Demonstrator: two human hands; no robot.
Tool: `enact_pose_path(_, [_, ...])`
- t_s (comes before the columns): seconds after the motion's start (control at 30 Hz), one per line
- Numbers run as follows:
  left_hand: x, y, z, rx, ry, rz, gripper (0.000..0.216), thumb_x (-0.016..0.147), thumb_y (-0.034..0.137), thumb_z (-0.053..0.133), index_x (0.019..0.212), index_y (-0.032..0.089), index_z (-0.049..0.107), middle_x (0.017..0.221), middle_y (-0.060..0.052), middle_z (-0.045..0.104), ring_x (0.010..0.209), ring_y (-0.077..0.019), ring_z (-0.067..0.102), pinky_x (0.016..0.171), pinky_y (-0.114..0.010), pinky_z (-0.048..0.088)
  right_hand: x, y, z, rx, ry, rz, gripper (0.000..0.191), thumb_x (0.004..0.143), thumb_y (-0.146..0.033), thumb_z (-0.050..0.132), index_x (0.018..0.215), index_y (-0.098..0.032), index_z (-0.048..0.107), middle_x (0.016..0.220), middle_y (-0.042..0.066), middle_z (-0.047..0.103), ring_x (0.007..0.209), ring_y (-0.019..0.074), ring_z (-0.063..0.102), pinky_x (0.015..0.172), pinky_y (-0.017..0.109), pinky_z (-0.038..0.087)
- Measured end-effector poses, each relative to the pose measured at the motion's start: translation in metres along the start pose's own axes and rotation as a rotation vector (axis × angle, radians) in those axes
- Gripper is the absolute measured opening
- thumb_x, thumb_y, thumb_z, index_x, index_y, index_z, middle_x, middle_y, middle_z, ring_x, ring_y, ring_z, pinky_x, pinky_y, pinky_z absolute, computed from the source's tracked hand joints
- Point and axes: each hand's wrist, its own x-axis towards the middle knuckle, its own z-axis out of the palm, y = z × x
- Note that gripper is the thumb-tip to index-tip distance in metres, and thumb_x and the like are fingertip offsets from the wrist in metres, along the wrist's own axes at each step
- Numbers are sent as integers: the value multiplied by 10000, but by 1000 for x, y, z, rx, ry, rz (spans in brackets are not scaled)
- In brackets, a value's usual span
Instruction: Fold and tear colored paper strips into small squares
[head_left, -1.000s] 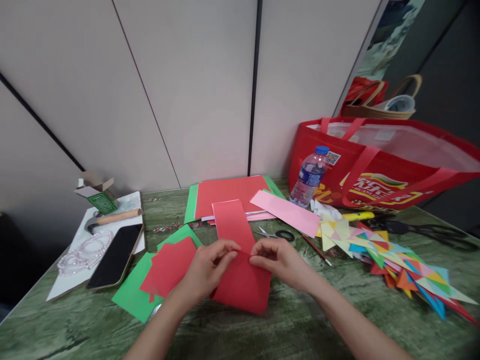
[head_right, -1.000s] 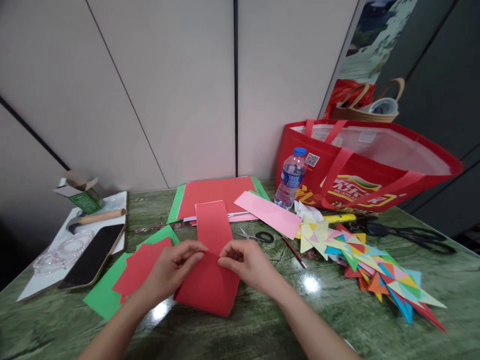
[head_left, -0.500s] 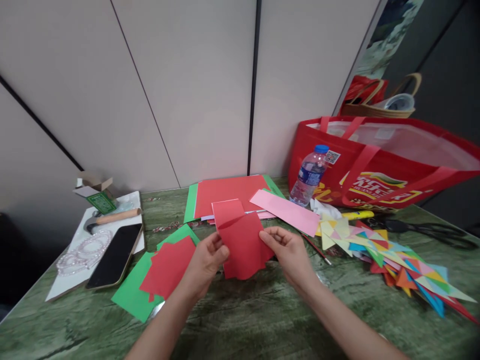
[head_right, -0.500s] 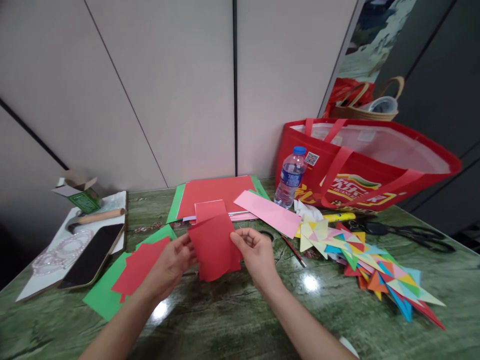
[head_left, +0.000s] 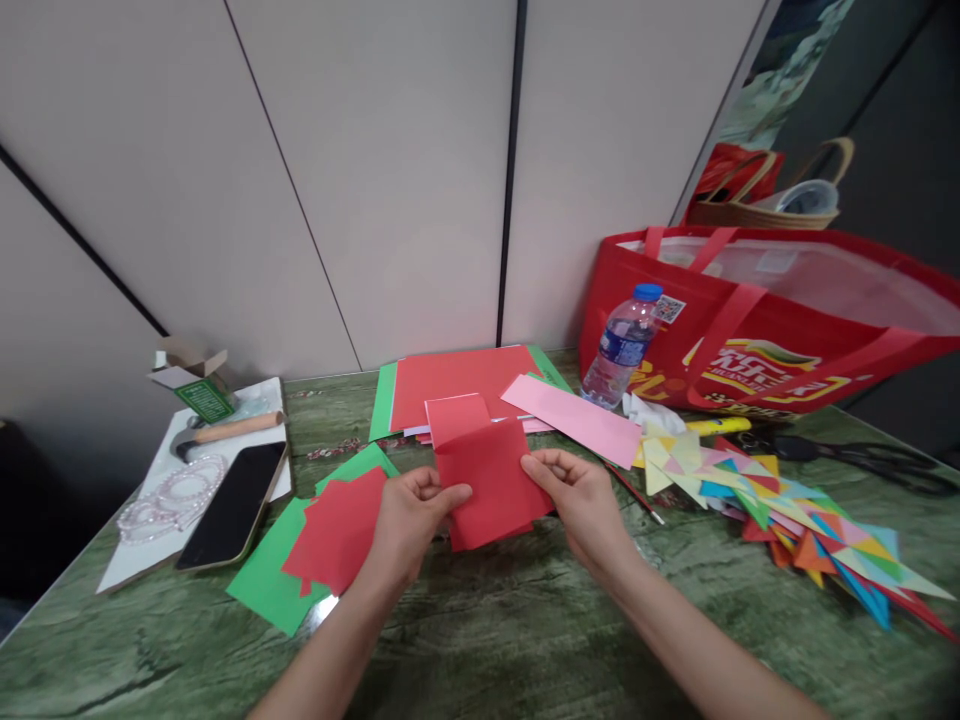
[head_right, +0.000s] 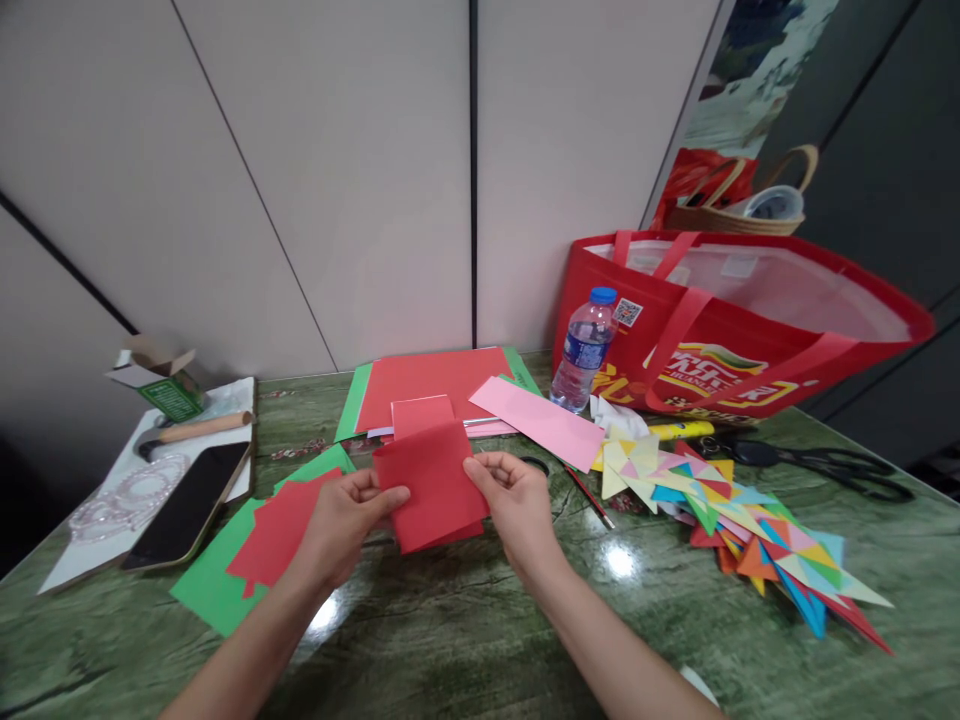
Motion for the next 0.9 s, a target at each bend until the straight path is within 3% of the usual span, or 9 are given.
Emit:
enact_pose_path(0.13, [0, 2, -1, 33, 13, 44, 232, 520, 232, 761, 661, 111, 622, 610, -35, 684, 542, -165, 621, 505, -263, 496, -1, 0, 1, 9, 0, -4, 303, 540, -399, 757, 672, -155, 634, 598, 25, 665, 514, 140, 571, 486, 245, 444])
enact_pose_path(0.3, [-3, 4, 1, 77, -131, -16, 321, 576, 359, 732, 752, 105, 643, 675, -61, 693, 565, -156, 618, 519, -249, 489, 1, -1, -2, 5, 24, -11, 300, 537, -403, 756, 668, -159, 641, 618, 31, 675, 520, 150, 581, 491, 258, 459])
enact_pose_path(0.4, [-5, 4, 3, 116, -199, -74, 358, 584, 439, 706, 696, 104, 648, 655, -64, 682, 555, -154, 608, 513, -250, 485, 4, -2, -4, 31, 33, -5, 294, 532, -396, 760, 667, -161, 646, 620, 33, 679, 527, 155, 588, 504, 268, 467])
enact_pose_path(0.53, [-5, 1, 3, 178, -173, -45, 376, 587, 484, 682, 554, 114, 623, 541, -32, 633, 510, -142, 572, 487, -242, 456, 5, -2, -4, 73, 33, 8, 266, 520, -367, 772, 648, -166, 654, 624, 24, 683, 529, 147, 587, 515, 262, 463])
enact_pose_path(0.67, [-4, -1, 0, 234, -161, 26, 379, 612, 488, 661, 531, 120, 621, 496, -28, 611, 521, -161, 569, 480, -246, 434, 4, -2, -3, 97, 29, 31, 245, 521, -342, 776, 641, -165, 657, 605, 17, 676, 513, 137, 576, 505, 252, 454])
enact_pose_path(0.9, [-3, 9, -5, 138, -227, 46, 308, 633, 380, 692, 796, 119, 679, 701, -59, 697, 673, -195, 632, 623, -287, 488, 3, 0, -3, 74, -25, 48, 229, 548, -325, 771, 653, -160, 654, 620, 10, 676, 531, 121, 574, 517, 227, 444])
